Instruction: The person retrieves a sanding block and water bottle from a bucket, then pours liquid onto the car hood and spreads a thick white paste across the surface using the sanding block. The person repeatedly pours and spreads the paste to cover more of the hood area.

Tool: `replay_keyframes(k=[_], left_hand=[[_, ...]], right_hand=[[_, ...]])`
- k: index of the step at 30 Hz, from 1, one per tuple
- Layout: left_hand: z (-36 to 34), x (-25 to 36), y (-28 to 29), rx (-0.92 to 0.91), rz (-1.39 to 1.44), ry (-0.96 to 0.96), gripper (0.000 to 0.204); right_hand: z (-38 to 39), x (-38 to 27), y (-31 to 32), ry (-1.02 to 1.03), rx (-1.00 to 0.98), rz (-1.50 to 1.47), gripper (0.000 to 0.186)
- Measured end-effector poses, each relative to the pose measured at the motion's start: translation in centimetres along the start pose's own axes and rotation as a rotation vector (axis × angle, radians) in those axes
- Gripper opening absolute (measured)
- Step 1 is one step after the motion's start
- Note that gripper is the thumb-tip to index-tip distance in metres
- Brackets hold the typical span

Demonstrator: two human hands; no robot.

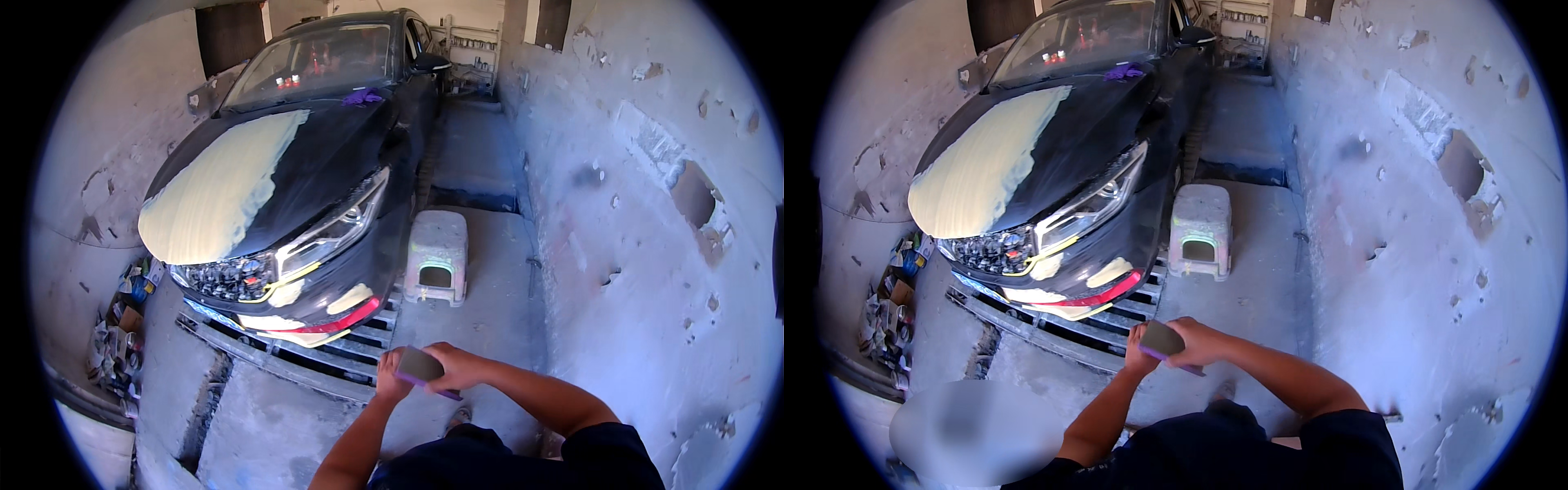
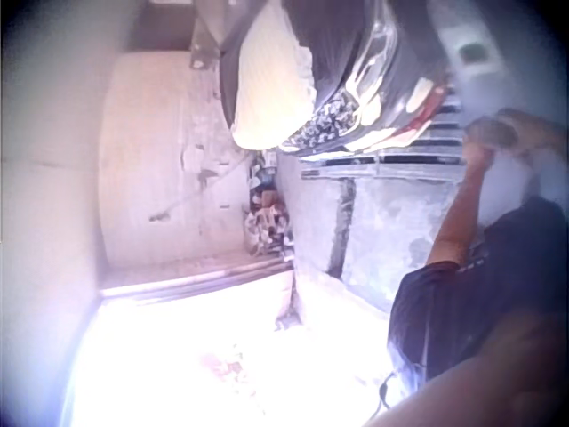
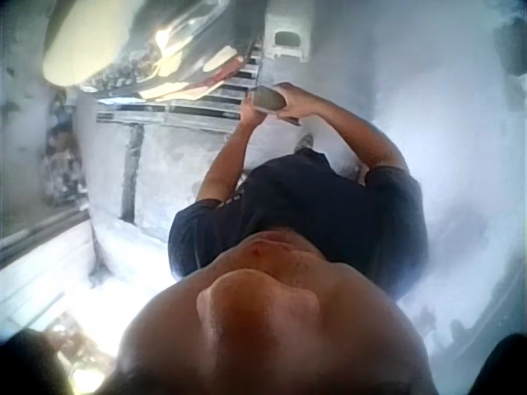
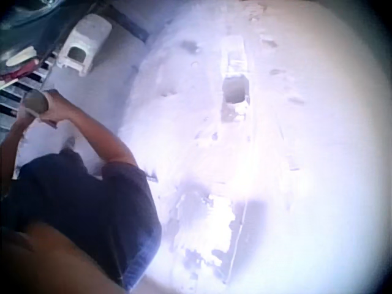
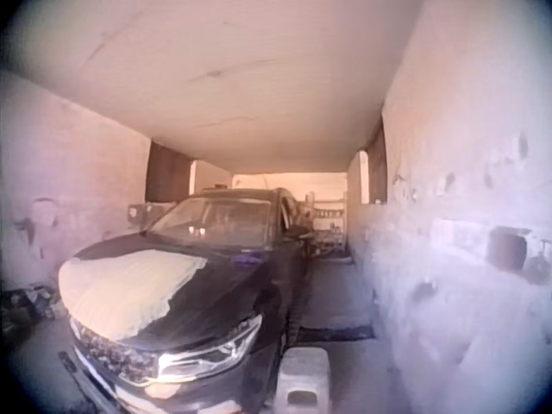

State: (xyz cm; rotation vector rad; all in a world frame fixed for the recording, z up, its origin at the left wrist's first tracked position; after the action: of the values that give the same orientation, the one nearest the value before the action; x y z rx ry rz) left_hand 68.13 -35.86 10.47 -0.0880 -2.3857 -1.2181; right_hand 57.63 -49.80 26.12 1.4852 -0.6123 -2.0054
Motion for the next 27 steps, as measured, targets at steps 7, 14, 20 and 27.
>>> replay_keyframes(k=[7, 14, 20, 27], left_hand=[[-8.4, 5.0, -9.6, -0.194, 0.127, 0.041, 0.059], [-16.7, 7.7, -15.4, -0.219, 0.193, 0.041, 0.047], [-23.6, 6.8, -21.0, -0.109, 0.576, 0.014, 0.043], [-30.9, 4.1, -25.4, -0.143, 0.766, 0.338, 0.036]], right_hand=[[3.7, 6.7, 8.7, -0.255, 0.088, 0.069, 0.082], [3.6, 13.8, 13.9, -0.443, 0.295, 0.045, 0.076], [0.7, 16.6, 20.2, -0.451, 0.297, 0.19, 0.081], [-2.9, 18.0, 29.3, -0.495, 0.225, 0.342, 0.087]])
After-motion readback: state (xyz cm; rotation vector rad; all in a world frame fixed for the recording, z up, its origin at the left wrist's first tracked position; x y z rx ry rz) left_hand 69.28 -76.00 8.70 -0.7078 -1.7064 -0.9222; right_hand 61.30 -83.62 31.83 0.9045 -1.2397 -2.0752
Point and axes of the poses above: each hand's wrist, its own z-axis away from the middle knuckle, its own y-axis out of the back of the hand, x = y × z, the point moved 3 cm from there along -z, towards the middle knuckle, and after that the axes turned 12 degrees about -y, right-handed, at the moved point
